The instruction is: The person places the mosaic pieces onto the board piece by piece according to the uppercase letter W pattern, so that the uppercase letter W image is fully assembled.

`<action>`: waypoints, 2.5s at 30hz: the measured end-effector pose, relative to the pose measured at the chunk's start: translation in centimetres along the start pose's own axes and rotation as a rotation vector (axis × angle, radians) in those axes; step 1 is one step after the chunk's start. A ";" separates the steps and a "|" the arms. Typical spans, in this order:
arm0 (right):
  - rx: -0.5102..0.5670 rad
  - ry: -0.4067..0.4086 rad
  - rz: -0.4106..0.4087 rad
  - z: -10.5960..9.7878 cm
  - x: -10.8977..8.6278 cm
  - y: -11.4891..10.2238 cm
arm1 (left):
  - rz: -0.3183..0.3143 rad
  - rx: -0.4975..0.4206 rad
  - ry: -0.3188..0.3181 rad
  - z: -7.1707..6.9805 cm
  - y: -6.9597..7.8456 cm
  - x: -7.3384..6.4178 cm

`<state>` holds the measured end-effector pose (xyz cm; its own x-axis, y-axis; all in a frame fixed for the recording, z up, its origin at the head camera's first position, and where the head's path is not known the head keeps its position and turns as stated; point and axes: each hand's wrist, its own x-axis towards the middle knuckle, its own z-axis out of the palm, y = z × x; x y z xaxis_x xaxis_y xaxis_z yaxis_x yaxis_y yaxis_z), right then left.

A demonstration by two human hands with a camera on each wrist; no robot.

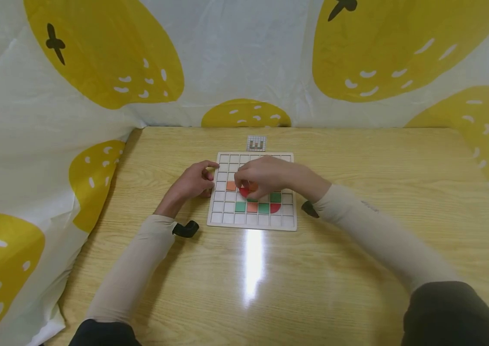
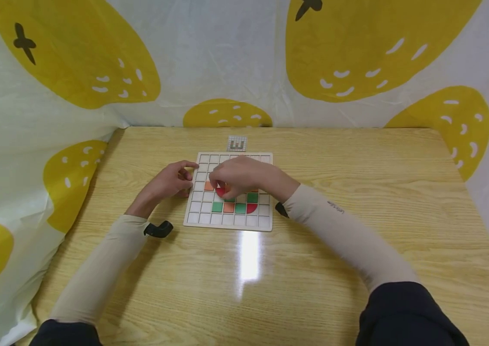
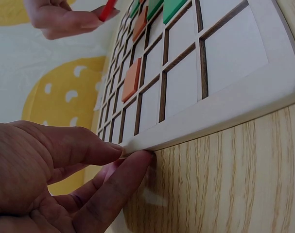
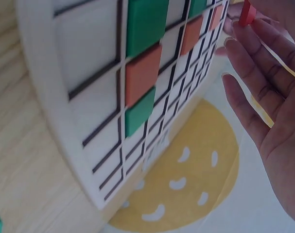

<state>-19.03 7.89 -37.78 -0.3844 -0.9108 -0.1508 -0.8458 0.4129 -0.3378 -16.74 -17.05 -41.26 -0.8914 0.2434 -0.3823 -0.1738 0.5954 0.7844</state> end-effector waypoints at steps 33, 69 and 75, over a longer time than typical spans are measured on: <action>-0.190 -0.014 -0.071 2.9 3.7 -3.4 | 0.004 -0.013 -0.016 -0.1 -0.3 0.2; -0.064 -0.005 0.035 2.5 0.2 -1.1 | -0.017 -0.008 -0.003 0.0 -0.2 0.2; -0.030 0.006 0.051 2.2 -1.4 -0.4 | -0.025 -0.010 0.001 0.1 -0.1 0.2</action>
<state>-17.32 9.01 -39.49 -0.4292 -0.8886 -0.1618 -0.8358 0.4587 -0.3018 -16.85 -17.02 -41.46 -0.8873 0.2277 -0.4011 -0.1999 0.5939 0.7793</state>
